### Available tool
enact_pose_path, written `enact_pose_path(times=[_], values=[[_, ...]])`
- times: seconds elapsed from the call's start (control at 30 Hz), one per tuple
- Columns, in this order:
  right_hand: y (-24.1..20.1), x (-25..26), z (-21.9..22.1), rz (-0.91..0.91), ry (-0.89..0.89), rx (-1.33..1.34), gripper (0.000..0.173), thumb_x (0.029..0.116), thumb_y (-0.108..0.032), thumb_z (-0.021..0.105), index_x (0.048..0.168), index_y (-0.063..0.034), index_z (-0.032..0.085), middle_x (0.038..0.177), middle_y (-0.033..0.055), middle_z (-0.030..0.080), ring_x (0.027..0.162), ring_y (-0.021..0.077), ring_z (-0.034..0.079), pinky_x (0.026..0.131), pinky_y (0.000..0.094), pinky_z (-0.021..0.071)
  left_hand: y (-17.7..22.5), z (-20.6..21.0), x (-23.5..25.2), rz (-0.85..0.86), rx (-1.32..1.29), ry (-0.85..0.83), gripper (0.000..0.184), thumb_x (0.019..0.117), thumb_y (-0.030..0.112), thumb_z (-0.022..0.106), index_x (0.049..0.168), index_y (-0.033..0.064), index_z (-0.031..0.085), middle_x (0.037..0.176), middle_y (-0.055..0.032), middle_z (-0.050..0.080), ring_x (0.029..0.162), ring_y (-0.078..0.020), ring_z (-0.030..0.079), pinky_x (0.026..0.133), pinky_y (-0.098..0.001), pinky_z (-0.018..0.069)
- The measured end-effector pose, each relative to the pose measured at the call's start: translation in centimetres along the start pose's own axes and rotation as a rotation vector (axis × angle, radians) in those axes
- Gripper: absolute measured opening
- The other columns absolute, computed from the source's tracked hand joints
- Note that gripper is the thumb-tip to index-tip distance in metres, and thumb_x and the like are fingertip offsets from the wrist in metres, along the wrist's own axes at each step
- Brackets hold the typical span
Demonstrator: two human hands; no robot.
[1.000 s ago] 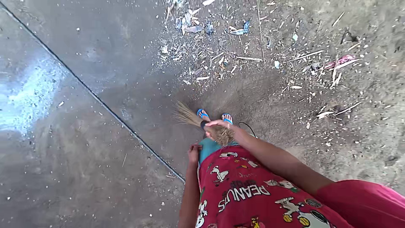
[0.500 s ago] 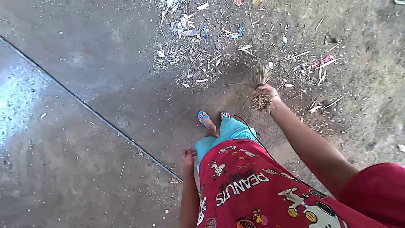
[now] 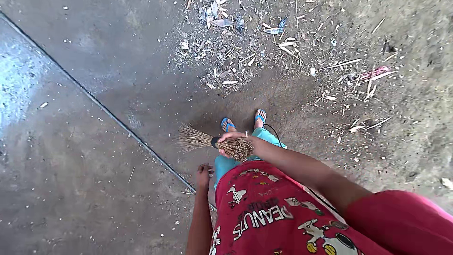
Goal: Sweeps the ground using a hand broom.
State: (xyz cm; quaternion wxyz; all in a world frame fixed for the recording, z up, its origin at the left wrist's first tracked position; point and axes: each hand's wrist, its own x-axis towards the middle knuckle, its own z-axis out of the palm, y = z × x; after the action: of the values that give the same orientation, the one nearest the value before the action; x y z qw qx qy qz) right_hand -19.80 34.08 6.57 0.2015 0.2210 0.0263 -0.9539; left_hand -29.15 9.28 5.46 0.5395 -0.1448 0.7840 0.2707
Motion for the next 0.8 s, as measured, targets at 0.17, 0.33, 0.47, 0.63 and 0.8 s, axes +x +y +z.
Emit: enact_pose_path(times=[0.17, 0.33, 0.47, 0.63, 0.8], values=[[-6.4, -3.1, -5.1, -0.192, 0.243, -0.027, 0.031, 0.1018, -0.037, 0.041, 0.099, -0.0120, 0.060, 0.083, 0.0026, 0.066, 0.068, 0.0104, 0.065, 0.060, 0.0233, 0.0552, 2.4, -1.6, -0.2, 0.075, 0.085, 0.028, 0.036, 0.1115, 0.018, 0.036, 0.136, -0.0007, 0.054, 0.113, -0.0163, 0.069, 0.087, -0.0216, 0.066, 0.071, -0.0382, 0.0523], [-15.2, -20.8, -9.4, -0.388, 0.489, -0.089, 0.033, 0.0987, -0.040, 0.042, 0.100, -0.0130, 0.062, 0.084, 0.0001, 0.066, 0.067, 0.0065, 0.066, 0.056, 0.0186, 0.0552, 2.9, -1.3, 1.1, 0.048, 0.104, 0.016, 0.035, 0.1115, 0.017, 0.035, 0.137, -0.0001, 0.053, 0.114, -0.0156, 0.068, 0.087, -0.0206, 0.066, 0.070, -0.0372, 0.0517], [-15.4, -21.3, -6.1, -0.534, 1.169, -0.238, 0.020, 0.1019, -0.030, 0.043, 0.104, -0.0146, 0.056, 0.081, 0.0007, 0.065, 0.066, 0.0107, 0.065, 0.058, 0.0274, 0.0553, 2.7, 0.2, 2.1, -0.047, 0.137, -0.010, 0.037, 0.1117, 0.019, 0.037, 0.139, -0.0005, 0.052, 0.119, -0.0199, 0.067, 0.095, -0.0262, 0.066, 0.078, -0.0434, 0.0523], [-8.1, -11.6, -3.0, -0.481, 1.564, -0.430, 0.052, 0.0904, -0.033, 0.071, 0.127, 0.0012, 0.055, 0.105, 0.0175, 0.066, 0.091, 0.0274, 0.067, 0.080, 0.0499, 0.0564, 4.2, 2.1, 0.2, 0.082, 0.110, -0.048, 0.035, 0.1108, 0.016, 0.039, 0.137, -0.0013, 0.054, 0.117, -0.0184, 0.068, 0.092, -0.0220, 0.067, 0.076, -0.0382, 0.0534], [-1.2, -10.3, 2.2, -0.209, 0.949, -0.355, 0.032, 0.0924, -0.033, 0.066, 0.116, -0.0115, 0.061, 0.088, 0.0061, 0.069, 0.072, 0.0174, 0.068, 0.064, 0.0375, 0.0587, 3.2, 3.6, 0.8, 0.047, 0.128, -0.098, 0.036, 0.1111, 0.016, 0.037, 0.139, -0.0009, 0.052, 0.117, -0.0176, 0.068, 0.093, -0.0232, 0.066, 0.077, -0.0396, 0.0529]])
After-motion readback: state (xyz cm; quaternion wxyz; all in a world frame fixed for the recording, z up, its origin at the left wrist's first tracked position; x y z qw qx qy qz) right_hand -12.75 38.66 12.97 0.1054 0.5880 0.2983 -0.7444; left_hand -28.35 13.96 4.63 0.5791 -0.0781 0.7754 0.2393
